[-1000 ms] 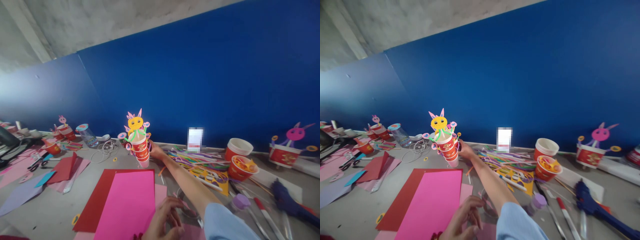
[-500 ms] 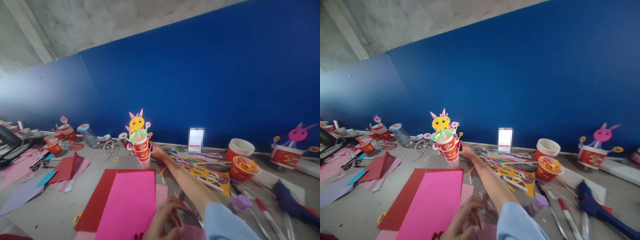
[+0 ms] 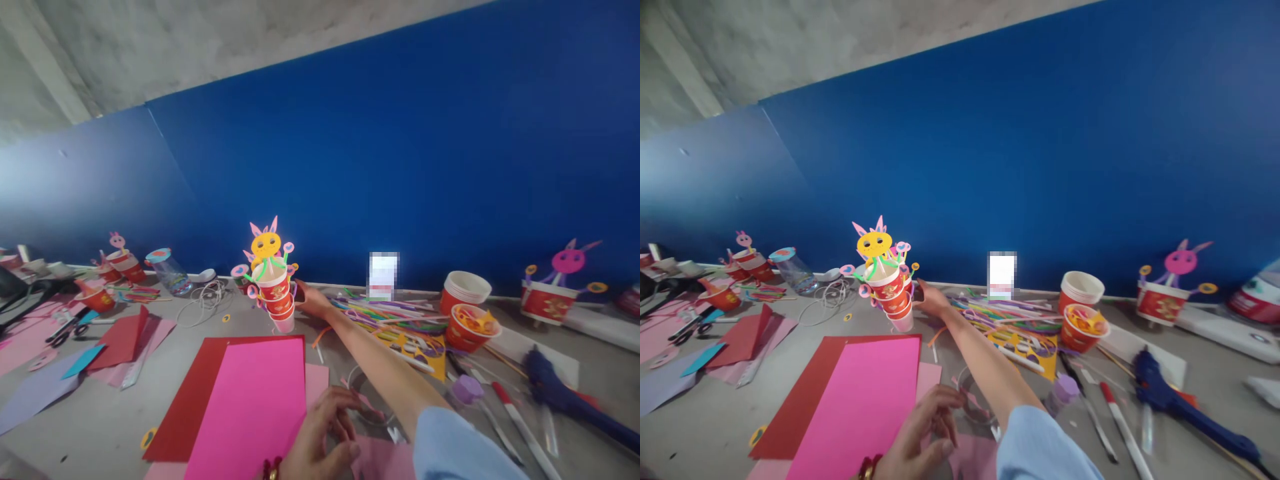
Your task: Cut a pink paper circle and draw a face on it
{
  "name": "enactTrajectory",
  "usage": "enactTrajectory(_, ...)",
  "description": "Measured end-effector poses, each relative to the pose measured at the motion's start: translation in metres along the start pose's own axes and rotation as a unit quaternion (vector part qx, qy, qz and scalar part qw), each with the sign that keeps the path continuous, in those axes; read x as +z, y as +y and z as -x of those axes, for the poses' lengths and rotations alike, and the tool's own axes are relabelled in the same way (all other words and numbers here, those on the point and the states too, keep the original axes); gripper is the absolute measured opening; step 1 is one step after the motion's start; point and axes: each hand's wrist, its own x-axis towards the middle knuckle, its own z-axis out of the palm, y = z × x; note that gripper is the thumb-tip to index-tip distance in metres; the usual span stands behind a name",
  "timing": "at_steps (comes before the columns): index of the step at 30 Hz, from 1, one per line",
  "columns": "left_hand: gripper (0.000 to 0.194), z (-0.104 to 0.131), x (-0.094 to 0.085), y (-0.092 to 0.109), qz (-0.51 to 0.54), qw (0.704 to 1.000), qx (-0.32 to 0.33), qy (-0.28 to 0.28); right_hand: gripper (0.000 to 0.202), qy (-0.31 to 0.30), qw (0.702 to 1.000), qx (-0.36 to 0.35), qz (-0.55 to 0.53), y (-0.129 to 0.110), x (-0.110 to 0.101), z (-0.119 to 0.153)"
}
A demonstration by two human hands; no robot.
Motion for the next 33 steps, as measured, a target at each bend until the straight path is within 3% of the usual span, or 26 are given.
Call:
enactTrajectory(3, 0.041, 0.003, 0.0, 0.003, -0.014, 1.0, -0.004, 0.005, 0.033, 0.0, 0.999, 0.032, 0.015, -0.008, -0.017, 0.009)
enactTrajectory(8, 0.025, 0.009, 0.0, 0.016, -0.09, 0.996, -0.005, 0.017, 0.021, 0.038, 0.993, 0.114, 0.001, -0.031, -0.059, 0.048)
enactTrajectory(13, 0.024, 0.011, 0.0, 0.024, -0.128, 0.992, 0.017, 0.015, 0.021, 0.056, 0.992, 0.098, -0.047, -0.079, -0.094, 0.148)
enactTrajectory(15, 0.026, 0.011, 0.002, 0.026, -0.139, 0.99, 0.014, 0.018, 0.019, 0.019, 0.994, 0.073, -0.077, -0.098, -0.1, 0.196)
enactTrajectory(18, 0.027, 0.009, 0.005, 0.027, -0.147, 0.989, 0.007, 0.016, 0.018, -0.037, 0.991, 0.103, -0.074, -0.11, -0.103, 0.255)
enactTrajectory(20, 0.028, 0.008, 0.007, 0.028, -0.154, 0.988, -0.007, 0.02, 0.02, -0.035, 0.989, 0.135, -0.056, -0.107, -0.101, 0.281)
enactTrajectory(23, 0.029, 0.006, 0.007, 0.028, -0.159, 0.986, -0.035, 0.03, 0.02, -0.03, 0.987, 0.153, -0.045, -0.098, -0.097, 0.301)
enactTrajectory(27, 0.026, 0.004, 0.005, 0.03, -0.155, 0.985, -0.076, 0.024, 0.023, -0.026, 0.992, 0.119, -0.013, -0.091, -0.092, 0.307)
enactTrajectory(33, 0.018, 0.004, -0.005, 0.059, -0.165, 0.967, -0.184, -0.052, 0.028, -0.032, 0.996, 0.076, 0.025, -0.084, -0.08, 0.308)
